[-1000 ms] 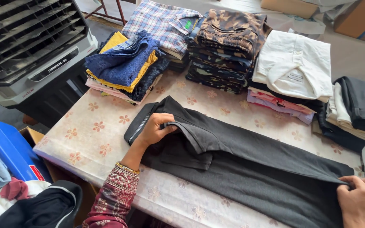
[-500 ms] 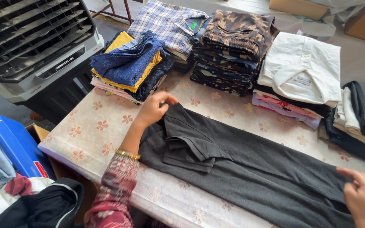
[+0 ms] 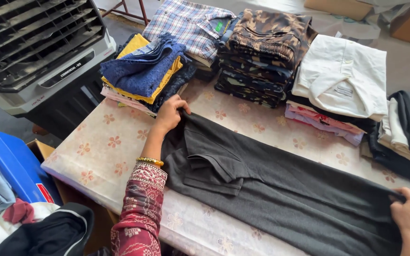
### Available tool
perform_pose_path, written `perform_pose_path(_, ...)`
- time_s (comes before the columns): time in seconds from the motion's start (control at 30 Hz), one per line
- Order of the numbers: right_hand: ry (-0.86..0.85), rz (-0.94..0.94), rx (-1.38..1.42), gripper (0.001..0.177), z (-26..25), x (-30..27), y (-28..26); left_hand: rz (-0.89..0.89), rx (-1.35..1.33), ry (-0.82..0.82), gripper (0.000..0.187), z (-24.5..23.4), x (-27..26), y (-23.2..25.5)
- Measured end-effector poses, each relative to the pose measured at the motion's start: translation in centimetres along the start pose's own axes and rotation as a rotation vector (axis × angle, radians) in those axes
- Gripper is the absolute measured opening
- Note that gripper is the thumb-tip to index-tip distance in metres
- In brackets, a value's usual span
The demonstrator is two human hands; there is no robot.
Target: Fold various shirts and items of clothing on a table.
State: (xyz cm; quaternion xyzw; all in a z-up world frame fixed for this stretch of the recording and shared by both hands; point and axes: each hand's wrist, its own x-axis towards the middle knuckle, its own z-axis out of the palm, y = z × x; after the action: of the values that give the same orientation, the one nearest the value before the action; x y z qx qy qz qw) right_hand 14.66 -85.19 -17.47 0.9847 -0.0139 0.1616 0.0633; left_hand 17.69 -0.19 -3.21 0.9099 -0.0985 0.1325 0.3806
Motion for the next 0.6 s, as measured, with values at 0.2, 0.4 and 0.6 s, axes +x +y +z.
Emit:
perform_pose_path(0.2,0.160,0.095,-0.227,0.018,-5.1,-0.3,-6.4,-0.005,0.142,0.183,0.025,1.3,0.0,0.1)
perform_pose_path(0.4,0.352,-0.008,-0.050,0.033,-15.4,-1.4,-15.8,0.040,0.267,0.185,0.020,1.3,-0.7,0.5)
perform_pose_path(0.6,0.107,-0.495,0.700,0.032,-28.9,-3.2,-36.8,0.051,0.115,0.196,0.031,1.1,-0.8,1.1)
